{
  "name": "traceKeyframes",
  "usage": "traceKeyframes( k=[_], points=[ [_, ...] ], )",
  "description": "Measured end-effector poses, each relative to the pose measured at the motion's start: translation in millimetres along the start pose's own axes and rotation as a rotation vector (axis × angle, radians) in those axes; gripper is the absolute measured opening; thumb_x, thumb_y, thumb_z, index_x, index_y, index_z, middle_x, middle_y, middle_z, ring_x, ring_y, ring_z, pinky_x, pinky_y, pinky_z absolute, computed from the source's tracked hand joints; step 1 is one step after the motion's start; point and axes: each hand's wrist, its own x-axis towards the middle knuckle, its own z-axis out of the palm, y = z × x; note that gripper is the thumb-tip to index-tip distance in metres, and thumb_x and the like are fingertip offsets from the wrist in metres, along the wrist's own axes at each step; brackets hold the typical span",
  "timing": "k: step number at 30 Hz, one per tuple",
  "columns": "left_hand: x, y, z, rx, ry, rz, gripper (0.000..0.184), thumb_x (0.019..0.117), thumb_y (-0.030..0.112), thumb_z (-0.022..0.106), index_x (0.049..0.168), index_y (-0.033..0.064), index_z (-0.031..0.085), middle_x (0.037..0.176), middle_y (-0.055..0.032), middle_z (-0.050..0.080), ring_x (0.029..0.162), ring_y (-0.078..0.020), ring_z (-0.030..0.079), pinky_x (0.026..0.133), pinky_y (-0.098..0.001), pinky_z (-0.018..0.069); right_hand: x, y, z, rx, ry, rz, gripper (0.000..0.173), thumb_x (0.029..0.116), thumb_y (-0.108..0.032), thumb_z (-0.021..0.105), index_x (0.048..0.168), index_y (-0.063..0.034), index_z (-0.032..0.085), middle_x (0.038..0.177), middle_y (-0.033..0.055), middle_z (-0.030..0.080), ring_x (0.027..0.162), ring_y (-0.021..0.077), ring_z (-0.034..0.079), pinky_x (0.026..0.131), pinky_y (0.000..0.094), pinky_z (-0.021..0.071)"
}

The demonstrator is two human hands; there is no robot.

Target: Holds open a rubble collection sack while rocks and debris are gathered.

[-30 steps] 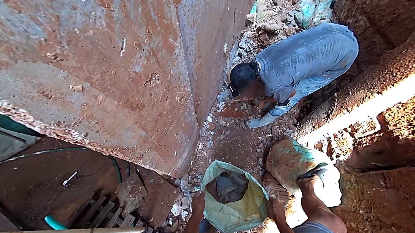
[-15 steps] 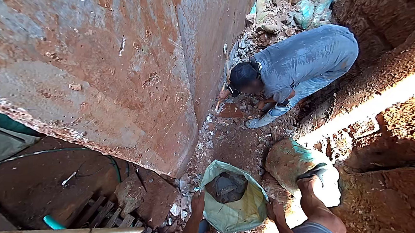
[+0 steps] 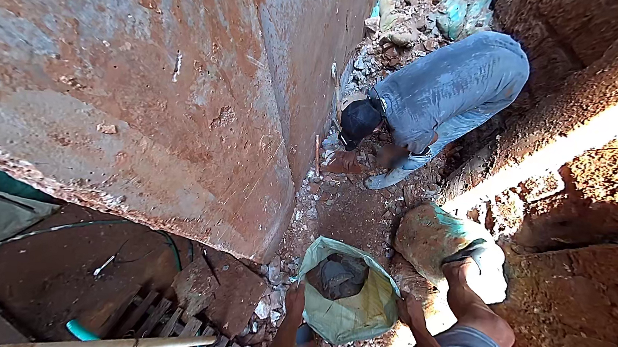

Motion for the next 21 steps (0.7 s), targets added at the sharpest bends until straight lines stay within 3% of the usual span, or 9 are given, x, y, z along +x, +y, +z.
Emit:
traceKeyframes(
  k=[6,10,15,18,21],
  points=[
    [0,-2,1,0.004,0.023,0.016,0.037,0.1077,0.019,0.053,0.135,-0.0059,0.059,0.130,-0.0302,0.062,0.124,-0.0406,0.059,0.107,-0.0560,0.0437,0,-7,-6,-0.014,-0.013,0.014,0.034,0.1076,-0.022,0.051,0.132,-0.0034,0.065,0.129,0.0250,0.066,0.123,0.0411,0.063,0.103,0.0589,0.0487],
    [-10,4,4,0.028,0.113,-0.044,0.057,0.0996,0.019,0.067,0.148,-0.0027,0.046,0.139,-0.0298,0.057,0.129,-0.0414,0.056,0.109,-0.0562,0.0441,1,-12,-7,-0.013,0.010,0.013,0.035,0.1071,-0.023,0.052,0.132,-0.0024,0.065,0.129,0.0267,0.066,0.123,0.0424,0.063,0.104,0.0601,0.0479],
    [-26,-4,10,0.053,0.163,-0.136,0.078,0.0942,0.027,0.075,0.153,-0.0033,0.035,0.141,-0.0309,0.053,0.131,-0.0416,0.054,0.109,-0.0550,0.0439,-7,-24,-9,-0.016,0.046,0.066,0.035,0.1073,-0.024,0.050,0.130,-0.0027,0.066,0.129,0.0259,0.066,0.123,0.0422,0.063,0.103,0.0600,0.0483],
    [-36,-7,13,0.104,0.108,-0.176,0.075,0.0945,0.030,0.075,0.151,-0.0036,0.038,0.136,-0.0315,0.057,0.127,-0.0429,0.058,0.106,-0.0566,0.0466,-10,-29,-6,0.012,0.075,0.113,0.039,0.1059,-0.032,0.054,0.130,-0.0030,0.065,0.129,0.0256,0.066,0.123,0.0421,0.063,0.102,0.0603,0.0487],
    [-35,-14,21,0.104,0.057,-0.178,0.058,0.1008,0.026,0.067,0.146,-0.0041,0.045,0.135,-0.0307,0.058,0.127,-0.0428,0.057,0.106,-0.0578,0.0457,-5,-31,-1,0.009,0.068,0.153,0.046,0.1029,-0.037,0.060,0.134,-0.0030,0.062,0.132,0.0256,0.065,0.126,0.0417,0.061,0.103,0.0602,0.0485]
  ],
)
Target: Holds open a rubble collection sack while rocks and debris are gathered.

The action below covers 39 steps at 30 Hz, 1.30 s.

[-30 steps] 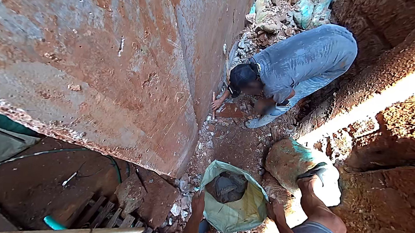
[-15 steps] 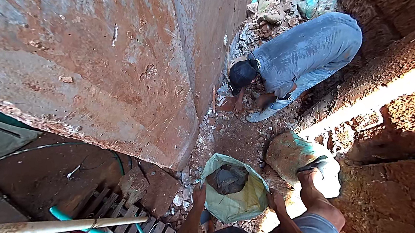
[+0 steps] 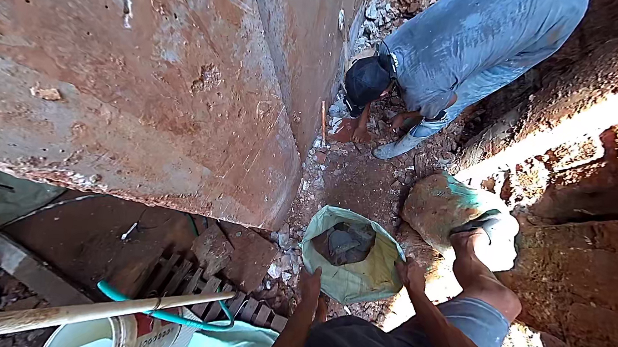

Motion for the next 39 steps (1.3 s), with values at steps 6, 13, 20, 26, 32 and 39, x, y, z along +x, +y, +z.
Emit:
traceKeyframes(
  k=[6,13,20,26,32,39],
  points=[
    [-6,17,5,0.015,0.065,0.052,0.041,0.1094,0.022,0.049,0.140,-0.0051,0.054,0.134,-0.0307,0.060,0.128,-0.0420,0.057,0.109,-0.0569,0.0423,9,2,2,-0.010,-0.032,-0.024,0.041,0.1077,-0.027,0.050,0.137,-0.0003,0.059,0.135,0.0266,0.063,0.129,0.0408,0.060,0.106,0.0579,0.0475],
    [-5,33,18,-0.055,0.184,0.025,0.039,0.1109,0.022,0.045,0.137,-0.0047,0.058,0.131,-0.0302,0.062,0.127,-0.0425,0.057,0.108,-0.0580,0.0426,16,8,-17,0.012,-0.038,-0.075,0.036,0.1075,-0.019,0.049,0.135,-0.0005,0.062,0.135,0.0276,0.063,0.129,0.0427,0.059,0.106,0.0593,0.0460],
    [-6,38,25,-0.290,0.217,-0.005,0.039,0.1118,0.018,0.041,0.140,-0.0067,0.054,0.136,-0.0323,0.057,0.129,-0.0430,0.054,0.109,-0.0574,0.0412,14,15,-24,0.019,0.006,-0.068,0.032,0.1057,-0.017,0.052,0.129,-0.0005,0.066,0.131,0.0276,0.065,0.126,0.0434,0.061,0.104,0.0604,0.0473],
    [-2,35,27,-0.188,0.182,-0.003,0.041,0.1113,0.024,0.044,0.139,-0.0034,0.056,0.135,-0.0310,0.059,0.130,-0.0433,0.055,0.108,-0.0594,0.0414,13,6,-22,0.027,-0.023,-0.047,0.033,0.1058,-0.019,0.053,0.129,-0.0003,0.066,0.130,0.0267,0.065,0.126,0.0417,0.061,0.104,0.0589,0.0476],
    [-2,32,27,-0.202,0.124,0.063,0.043,0.1111,0.027,0.045,0.139,-0.0053,0.055,0.136,-0.0305,0.058,0.129,-0.0411,0.055,0.110,-0.0564,0.0412,15,1,-19,0.037,-0.018,-0.050,0.036,0.1078,-0.019,0.049,0.135,0.0006,0.061,0.136,0.0278,0.062,0.130,0.0423,0.059,0.107,0.0585,0.0458],
    [-8,27,20,-0.190,0.064,0.076,0.044,0.1121,0.025,0.041,0.139,-0.0074,0.054,0.138,-0.0316,0.056,0.131,-0.0414,0.052,0.111,-0.0555,0.0400,23,26,-30,0.193,0.008,-0.168,0.033,0.1047,-0.009,0.048,0.131,0.0022,0.064,0.123,0.0311,0.066,0.110,0.0453,0.066,0.094,0.0607,0.0512]
  ],
)
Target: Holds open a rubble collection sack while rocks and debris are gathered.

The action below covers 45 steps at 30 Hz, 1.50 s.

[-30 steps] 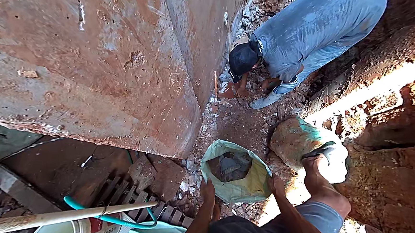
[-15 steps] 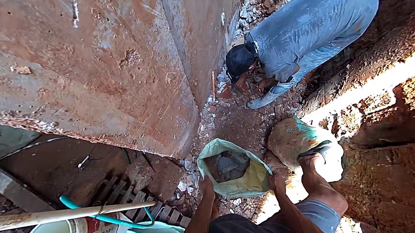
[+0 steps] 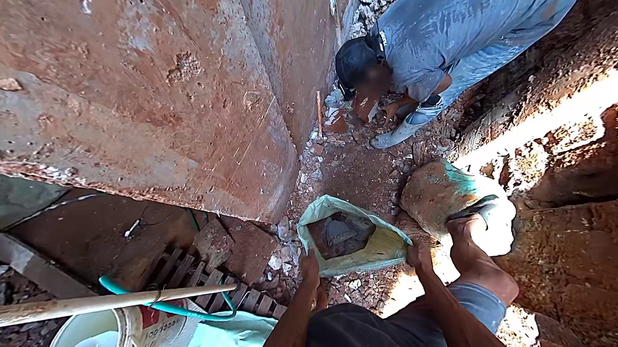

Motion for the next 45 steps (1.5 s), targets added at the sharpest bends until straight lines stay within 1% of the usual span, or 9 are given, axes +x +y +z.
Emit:
traceKeyframes(
  k=[5,8,12,18,22,29,33,38,45],
  points=[
    [2,-5,-1,0.016,0.010,-0.002,0.043,0.1117,0.025,0.043,0.138,-0.0067,0.056,0.137,-0.0316,0.057,0.131,-0.0419,0.053,0.111,-0.0565,0.0399,1,2,2,-0.021,-0.052,0.039,0.032,0.1061,-0.012,0.047,0.130,0.0025,0.063,0.118,0.0299,0.067,0.100,0.0412,0.069,0.088,0.0569,0.0542],
    [1,-3,-3,0.015,-0.008,0.001,0.043,0.1116,0.025,0.043,0.137,-0.0068,0.056,0.137,-0.0313,0.057,0.130,-0.0413,0.054,0.110,-0.0564,0.0402,2,0,3,-0.059,-0.049,0.035,0.033,0.1068,-0.013,0.046,0.130,0.0009,0.064,0.119,0.0291,0.067,0.103,0.0413,0.070,0.090,0.0574,0.0539],
    [-2,0,-5,-0.007,-0.016,0.008,0.041,0.1115,0.024,0.044,0.133,-0.0084,0.057,0.131,-0.0320,0.059,0.124,-0.0413,0.057,0.106,-0.0566,0.0432,0,1,3,-0.103,-0.052,0.023,0.034,0.1071,-0.014,0.046,0.132,-0.0005,0.064,0.125,0.0289,0.066,0.111,0.0432,0.068,0.095,0.0589,0.0530],
    [-4,3,-5,-0.005,-0.029,0.000,0.042,0.1116,0.024,0.044,0.136,-0.0076,0.056,0.136,-0.0316,0.057,0.129,-0.0415,0.054,0.109,-0.0563,0.0405,-1,10,5,-0.066,-0.048,0.047,0.032,0.1070,-0.014,0.047,0.130,-0.0009,0.065,0.117,0.0277,0.069,0.100,0.0408,0.071,0.087,0.0569,0.0555],
    [-2,1,-4,-0.030,-0.037,0.003,0.043,0.1113,0.025,0.045,0.138,-0.0070,0.056,0.138,-0.0314,0.056,0.131,-0.0411,0.053,0.111,-0.0563,0.0399,-1,8,3,-0.078,-0.061,0.047,0.033,0.1075,-0.014,0.046,0.131,-0.0020,0.065,0.117,0.0269,0.069,0.099,0.0396,0.071,0.087,0.0560,0.0556],
    [-1,-1,-6,-0.047,-0.036,-0.005,0.045,0.1115,0.026,0.044,0.139,-0.0069,0.055,0.140,-0.0314,0.055,0.133,-0.0409,0.051,0.112,-0.0560,0.0392,4,2,1,-0.104,-0.069,0.043,0.033,0.1084,-0.016,0.044,0.129,0.0009,0.064,0.116,0.0276,0.069,0.098,0.0391,0.071,0.088,0.0553,0.0553],
    [-4,1,-7,-0.040,-0.034,-0.015,0.044,0.1114,0.026,0.044,0.138,-0.0072,0.056,0.139,-0.0315,0.055,0.132,-0.0415,0.052,0.111,-0.0565,0.0395,4,3,2,-0.044,-0.059,0.066,0.033,0.1083,-0.015,0.045,0.130,0.0010,0.064,0.113,0.0270,0.069,0.094,0.0382,0.071,0.086,0.0540,0.0557],
    [-7,0,-8,-0.056,-0.032,-0.004,0.042,0.1114,0.024,0.044,0.136,-0.0079,0.056,0.136,-0.0317,0.057,0.129,-0.0407,0.054,0.109,-0.0555,0.0412,5,11,6,0.030,-0.055,0.089,0.031,0.1078,-0.015,0.047,0.126,0.0010,0.065,0.109,0.0260,0.069,0.086,0.0347,0.071,0.079,0.0516,0.0568],
    [-8,-3,-9,-0.042,-0.045,-0.003,0.047,0.1116,0.027,0.044,0.142,-0.0070,0.052,0.143,-0.0319,0.052,0.135,-0.0419,0.049,0.113,-0.0569,0.0381,4,12,6,0.020,-0.069,0.102,0.032,0.1085,-0.021,0.047,0.126,-0.0012,0.065,0.107,0.0236,0.070,0.083,0.0325,0.071,0.077,0.0495,0.0573]
  ],
)
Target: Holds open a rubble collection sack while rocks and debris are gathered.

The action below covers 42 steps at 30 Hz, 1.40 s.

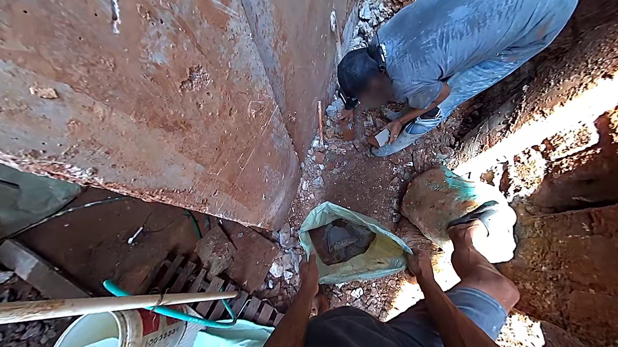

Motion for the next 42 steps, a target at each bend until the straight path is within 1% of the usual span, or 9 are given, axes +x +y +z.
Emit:
traceKeyframes(
  k=[16,21,24,27,29,34,36,40,42],
  points=[
    [1,-3,2,-0.001,-0.003,0.001,0.044,0.1115,0.025,0.044,0.140,-0.0076,0.053,0.140,-0.0318,0.054,0.132,-0.0405,0.051,0.111,-0.0554,0.0395,-2,-2,-4,-0.071,-0.004,-0.012,0.033,0.1079,-0.020,0.047,0.128,-0.0021,0.066,0.111,0.0243,0.070,0.090,0.0337,0.072,0.083,0.0515,0.0570],
    [0,-1,2,-0.013,-0.008,-0.006,0.044,0.1114,0.026,0.044,0.139,-0.0074,0.054,0.138,-0.0309,0.056,0.130,-0.0391,0.054,0.110,-0.0542,0.0418,1,-3,-4,-0.036,-0.010,-0.017,0.032,0.1042,-0.022,0.057,0.128,-0.0034,0.067,0.111,0.0240,0.071,0.089,0.0350,0.072,0.082,0.0523,0.0575],
    [-3,1,2,-0.009,0.001,-0.024,0.044,0.1114,0.026,0.044,0.139,-0.0065,0.055,0.139,-0.0306,0.056,0.131,-0.0396,0.053,0.110,-0.0552,0.0410,1,-8,-5,-0.048,0.008,-0.022,0.035,0.1033,-0.026,0.061,0.130,-0.0053,0.067,0.118,0.0251,0.070,0.103,0.0391,0.071,0.090,0.0567,0.0549],
    [-3,2,4,-0.033,0.007,-0.030,0.046,0.1115,0.028,0.044,0.142,-0.0056,0.053,0.143,-0.0300,0.053,0.134,-0.0395,0.051,0.112,-0.0550,0.0397,-1,-19,-4,-0.060,0.034,0.015,0.039,0.1058,-0.032,0.056,0.132,-0.0049,0.067,0.127,0.0264,0.067,0.118,0.0426,0.065,0.100,0.0607,0.0490],
    [-3,2,3,-0.042,0.013,-0.028,0.046,0.1115,0.028,0.044,0.142,-0.0058,0.052,0.143,-0.0305,0.053,0.134,-0.0398,0.051,0.112,-0.0552,0.0395,-1,-20,3,0.105,0.062,0.081,0.040,0.1079,-0.030,0.052,0.131,-0.0008,0.065,0.129,0.0278,0.065,0.119,0.0419,0.064,0.099,0.0594,0.0500],
    [-5,2,4,-0.079,0.025,-0.014,0.045,0.1118,0.027,0.043,0.140,-0.0067,0.053,0.141,-0.0303,0.054,0.133,-0.0385,0.052,0.112,-0.0538,0.0403,6,-21,22,0.949,0.177,0.263,0.038,0.1075,-0.018,0.051,0.138,0.0046,0.051,0.132,0.0281,0.057,0.112,0.0380,0.062,0.089,0.0562,0.0536],
    [-6,4,5,-0.102,0.033,-0.031,0.046,0.1120,0.028,0.042,0.141,-0.0063,0.053,0.141,-0.0302,0.054,0.132,-0.0384,0.053,0.111,-0.0540,0.0412,6,-28,20,1.034,0.206,0.294,0.036,0.1065,-0.016,0.051,0.137,0.0034,0.051,0.128,0.0260,0.058,0.108,0.0356,0.062,0.087,0.0548,0.0540],
    [-8,10,13,-0.128,0.054,-0.060,0.046,0.1121,0.029,0.042,0.140,-0.0057,0.054,0.140,-0.0295,0.055,0.132,-0.0380,0.052,0.111,-0.0542,0.0403,8,-32,11,0.782,0.167,0.248,0.034,0.1063,-0.016,0.051,0.131,0.0065,0.055,0.123,0.0263,0.060,0.107,0.0352,0.061,0.088,0.0545,0.0522],
    [-9,12,16,-0.123,0.069,-0.063,0.045,0.1120,0.028,0.042,0.138,-0.0060,0.056,0.139,-0.0298,0.056,0.131,-0.0382,0.052,0.110,-0.0547,0.0399,14,-26,4,0.550,0.111,0.142,0.033,0.1032,-0.016,0.059,0.127,0.0071,0.060,0.121,0.0283,0.063,0.107,0.0378,0.063,0.091,0.0569,0.0514]
  ],
)
